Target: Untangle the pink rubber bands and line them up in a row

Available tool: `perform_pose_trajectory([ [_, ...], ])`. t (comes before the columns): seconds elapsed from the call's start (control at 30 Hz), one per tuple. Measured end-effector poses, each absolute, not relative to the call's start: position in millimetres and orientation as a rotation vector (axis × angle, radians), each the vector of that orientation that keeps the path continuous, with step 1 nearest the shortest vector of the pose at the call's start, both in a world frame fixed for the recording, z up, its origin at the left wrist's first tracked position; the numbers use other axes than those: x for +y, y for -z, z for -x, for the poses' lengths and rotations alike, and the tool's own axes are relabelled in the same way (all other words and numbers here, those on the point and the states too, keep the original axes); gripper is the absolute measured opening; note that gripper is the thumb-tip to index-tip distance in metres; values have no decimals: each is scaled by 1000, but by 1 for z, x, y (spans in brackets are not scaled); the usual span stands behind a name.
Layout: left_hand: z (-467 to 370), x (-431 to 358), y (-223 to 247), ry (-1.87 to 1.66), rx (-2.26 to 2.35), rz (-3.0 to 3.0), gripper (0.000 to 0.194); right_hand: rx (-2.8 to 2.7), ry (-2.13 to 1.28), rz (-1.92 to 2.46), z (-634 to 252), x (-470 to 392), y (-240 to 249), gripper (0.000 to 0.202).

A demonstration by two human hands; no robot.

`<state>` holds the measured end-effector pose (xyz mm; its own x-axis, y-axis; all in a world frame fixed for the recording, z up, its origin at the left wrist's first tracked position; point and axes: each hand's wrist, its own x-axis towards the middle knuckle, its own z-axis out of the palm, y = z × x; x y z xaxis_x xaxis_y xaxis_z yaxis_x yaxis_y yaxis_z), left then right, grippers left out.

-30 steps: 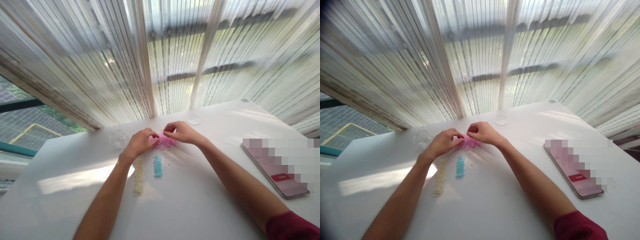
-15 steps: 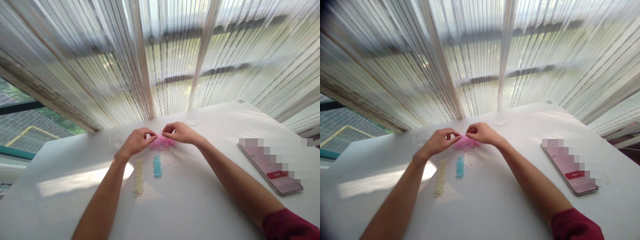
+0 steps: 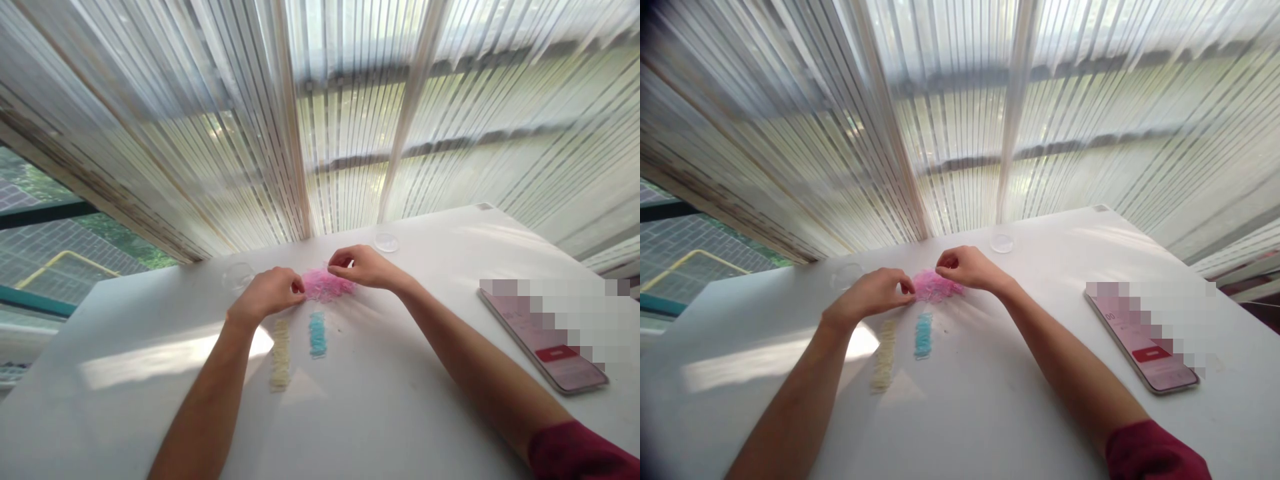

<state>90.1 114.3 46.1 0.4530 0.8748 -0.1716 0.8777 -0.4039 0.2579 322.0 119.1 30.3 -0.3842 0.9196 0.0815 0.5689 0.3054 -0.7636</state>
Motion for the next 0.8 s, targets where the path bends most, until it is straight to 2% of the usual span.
perform_pose_trajectory([
  [0.47,-89,115,-54,80,1510,-2395,17,-2051,-858,1315,-320,116,-37,11],
  [0.8,-82,90,-65,-309,1476,-2565,17,-1913,-875,1202,-330,59,-13,13],
])
